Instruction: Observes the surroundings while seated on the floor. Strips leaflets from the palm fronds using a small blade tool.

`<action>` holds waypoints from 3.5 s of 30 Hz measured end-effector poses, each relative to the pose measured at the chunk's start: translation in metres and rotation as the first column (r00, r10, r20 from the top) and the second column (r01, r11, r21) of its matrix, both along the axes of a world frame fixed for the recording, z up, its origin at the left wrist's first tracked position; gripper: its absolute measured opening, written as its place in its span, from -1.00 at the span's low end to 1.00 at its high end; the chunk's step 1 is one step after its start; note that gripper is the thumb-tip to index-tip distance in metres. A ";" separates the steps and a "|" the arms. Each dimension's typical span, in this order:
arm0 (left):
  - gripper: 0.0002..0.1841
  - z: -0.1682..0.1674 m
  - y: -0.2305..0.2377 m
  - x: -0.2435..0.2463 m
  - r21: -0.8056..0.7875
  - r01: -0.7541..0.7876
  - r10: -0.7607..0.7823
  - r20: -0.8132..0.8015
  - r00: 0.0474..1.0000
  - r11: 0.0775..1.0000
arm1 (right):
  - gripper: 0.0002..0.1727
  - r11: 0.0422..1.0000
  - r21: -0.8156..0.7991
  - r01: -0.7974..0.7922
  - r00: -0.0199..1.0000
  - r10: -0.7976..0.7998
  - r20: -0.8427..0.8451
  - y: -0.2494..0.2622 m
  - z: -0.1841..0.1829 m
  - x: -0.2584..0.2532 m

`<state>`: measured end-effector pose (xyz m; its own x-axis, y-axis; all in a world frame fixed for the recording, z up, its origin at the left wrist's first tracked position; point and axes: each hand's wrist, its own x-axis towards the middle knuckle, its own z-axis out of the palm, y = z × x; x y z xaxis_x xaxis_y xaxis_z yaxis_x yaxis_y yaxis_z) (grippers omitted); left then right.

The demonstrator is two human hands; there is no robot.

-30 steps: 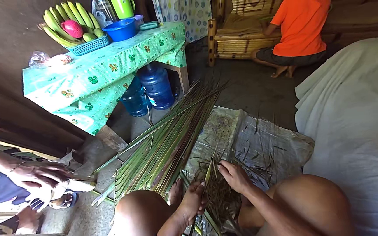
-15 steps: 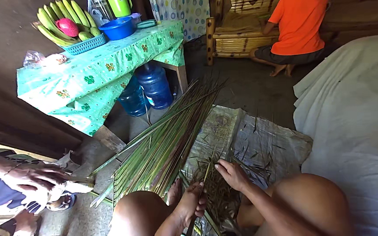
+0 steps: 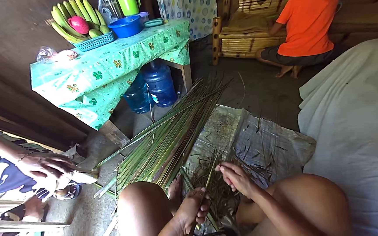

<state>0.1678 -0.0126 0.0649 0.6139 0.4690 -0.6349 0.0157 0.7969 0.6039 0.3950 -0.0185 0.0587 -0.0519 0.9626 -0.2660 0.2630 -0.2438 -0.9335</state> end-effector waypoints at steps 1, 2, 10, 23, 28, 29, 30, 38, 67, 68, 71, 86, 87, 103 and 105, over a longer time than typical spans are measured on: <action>-0.64 0.000 0.000 0.002 0.060 0.000 0.004 -0.073 0.997 0.998 | -0.56 0.995 -0.023 -0.095 0.995 0.095 0.018 -0.006 0.007 -0.003; -0.66 0.000 -0.001 0.005 0.127 0.004 0.015 -0.150 0.989 0.992 | -0.54 0.980 -0.031 -0.195 0.978 0.197 0.063 -0.012 0.011 -0.007; -0.74 -0.006 0.000 0.019 0.389 -0.030 0.163 -0.315 0.935 0.921 | -0.49 0.878 0.178 -0.444 0.845 0.345 0.408 -0.036 -0.010 -0.036; -0.65 0.000 -0.007 0.012 0.130 0.034 -0.024 -0.076 0.997 0.991 | -0.54 0.972 0.218 0.085 0.905 -0.167 0.390 0.002 -0.039 0.006; -0.62 -0.005 -0.003 0.009 0.093 0.005 -0.002 -0.032 0.999 0.996 | -0.53 0.974 -0.113 0.195 0.913 -0.222 -0.342 0.001 -0.026 0.003; -0.61 -0.006 -0.002 0.009 0.077 0.010 -0.009 -0.020 1.000 0.997 | -0.51 0.979 -0.152 0.132 0.892 -0.185 -0.412 -0.001 -0.025 0.001; -0.60 -0.007 -0.002 0.009 0.061 0.016 -0.016 -0.002 1.000 0.998 | -0.49 0.983 -0.166 0.080 0.877 -0.148 -0.456 -0.002 -0.025 -0.002; -0.71 -0.012 -0.012 0.011 0.207 0.033 -0.014 -0.093 0.996 0.978 | -0.60 0.975 -0.147 0.168 0.922 -0.208 -0.327 0.003 -0.016 -0.002; -0.64 -0.008 -0.013 0.011 0.136 -0.038 0.044 -0.038 0.998 0.990 | -0.53 0.971 0.239 -0.010 0.901 -0.095 0.423 0.007 -0.040 0.013; -0.63 -0.008 -0.013 0.011 0.133 -0.036 0.040 -0.031 0.999 0.990 | -0.55 0.970 0.234 0.063 0.920 -0.147 0.364 0.009 -0.041 0.018; -0.61 -0.009 -0.008 0.010 0.115 -0.025 0.027 -0.010 1.000 0.993 | -0.57 0.980 0.061 0.190 0.981 -0.188 -0.040 0.003 -0.030 0.011; -0.69 -0.015 -0.010 0.013 0.350 -0.010 0.098 -0.234 0.967 0.937 | -0.61 0.978 -0.020 -0.208 0.978 0.208 0.012 -0.020 -0.003 -0.013; -0.70 -0.015 -0.009 0.014 0.367 -0.024 0.121 -0.243 0.962 0.930 | -0.60 0.954 0.045 -0.295 0.954 0.292 0.068 -0.025 -0.004 -0.020; -0.65 -0.009 -0.011 0.009 0.268 -0.038 0.067 -0.097 0.993 0.963 | -0.54 0.984 0.160 0.077 0.949 -0.122 0.290 0.003 -0.023 0.020; -0.66 -0.010 -0.009 0.010 0.288 -0.059 0.100 -0.128 0.987 0.956 | -0.54 0.996 0.094 0.004 0.989 -0.019 0.149 -0.006 -0.012 0.009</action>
